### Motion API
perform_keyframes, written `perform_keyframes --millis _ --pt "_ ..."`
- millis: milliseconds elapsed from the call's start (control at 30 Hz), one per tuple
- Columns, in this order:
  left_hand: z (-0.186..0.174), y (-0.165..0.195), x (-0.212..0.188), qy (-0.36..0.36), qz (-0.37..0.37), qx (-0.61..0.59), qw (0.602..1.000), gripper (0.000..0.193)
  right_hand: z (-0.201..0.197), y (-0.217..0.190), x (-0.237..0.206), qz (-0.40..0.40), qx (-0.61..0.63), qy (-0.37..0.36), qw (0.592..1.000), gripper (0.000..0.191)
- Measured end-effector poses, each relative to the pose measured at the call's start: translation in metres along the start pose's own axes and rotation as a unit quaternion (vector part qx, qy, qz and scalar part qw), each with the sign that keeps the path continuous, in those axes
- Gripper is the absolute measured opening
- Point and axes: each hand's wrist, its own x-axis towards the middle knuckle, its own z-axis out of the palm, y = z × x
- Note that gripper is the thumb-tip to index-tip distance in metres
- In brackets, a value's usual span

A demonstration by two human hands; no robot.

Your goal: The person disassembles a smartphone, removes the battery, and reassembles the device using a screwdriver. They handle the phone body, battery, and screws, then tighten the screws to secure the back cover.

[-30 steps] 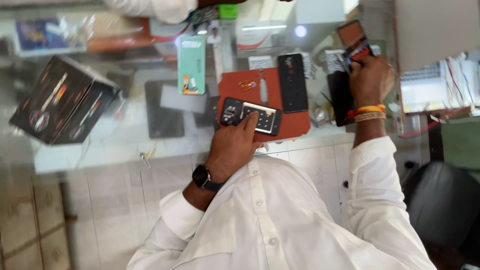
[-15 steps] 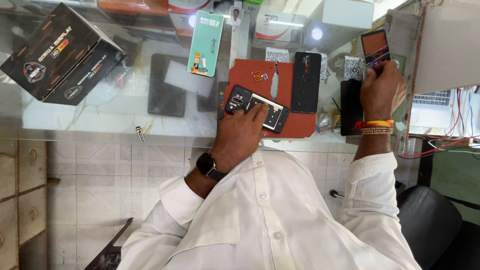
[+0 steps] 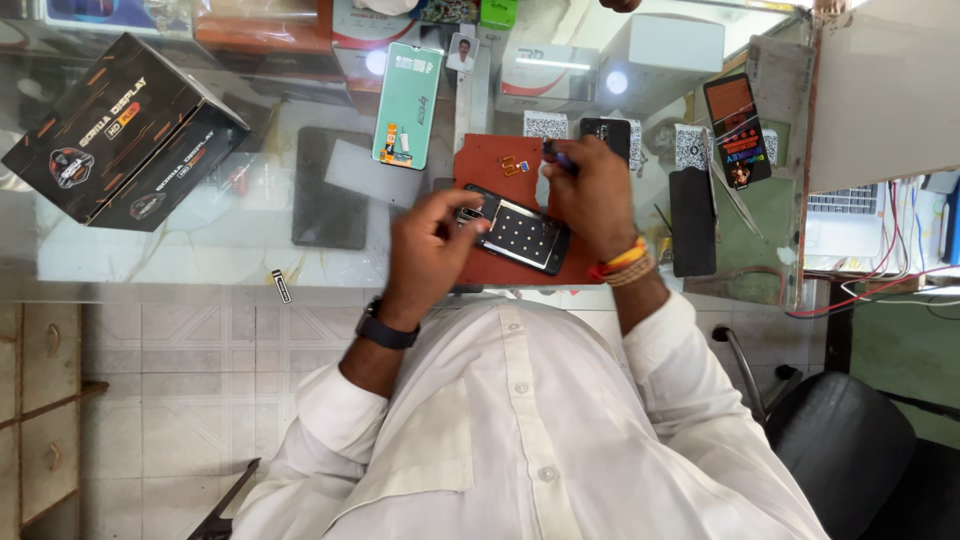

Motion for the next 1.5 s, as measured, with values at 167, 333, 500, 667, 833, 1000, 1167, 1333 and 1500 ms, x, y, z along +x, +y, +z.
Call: perform_keyframes --millis 167,333,500,667,833,1000,1167,1333,1500 --pt "-0.039 -0.019 -0.016 0.091 -0.023 0.009 0.996 0.025 0.026 -0.021 0.006 0.017 -0.066 -0.004 0.998 0.02" --pt "-0.063 -0.027 -0.038 0.144 -0.073 0.033 0.986 0.018 0.036 -0.013 0.007 -0.048 -0.077 -0.001 0.996 0.02" --pt "-0.069 -0.025 -0.04 0.129 -0.041 0.047 0.99 0.014 0.031 -0.011 0.01 -0.029 0.069 -0.088 0.993 0.016" --pt "-0.067 -0.021 -0.039 0.093 -0.007 0.074 0.993 0.012 0.021 -0.021 -0.005 0.115 0.301 -0.224 0.92 0.006" --pt "-0.062 -0.021 -0.048 0.048 0.017 0.105 0.993 0.011 0.034 -0.028 -0.015 0.076 0.318 -0.241 0.914 0.008" --pt "-0.058 -0.025 -0.059 0.036 0.102 0.182 0.977 0.011 0.044 -0.026 -0.024 0.053 0.251 -0.233 0.938 0.008" --pt "-0.056 -0.03 -0.06 0.036 0.113 0.195 0.974 0.012 0.046 -0.027 -0.027 0.027 0.209 -0.209 0.955 0.008" --pt "-0.054 -0.04 -0.038 0.045 0.069 0.197 0.977 0.01 0.046 -0.033 -0.03 0.013 0.179 -0.203 0.963 0.009" --pt "-0.042 -0.045 -0.006 -0.008 -0.03 0.173 0.984 0.014 0.046 -0.038 -0.031 0.016 0.173 -0.181 0.968 0.011"
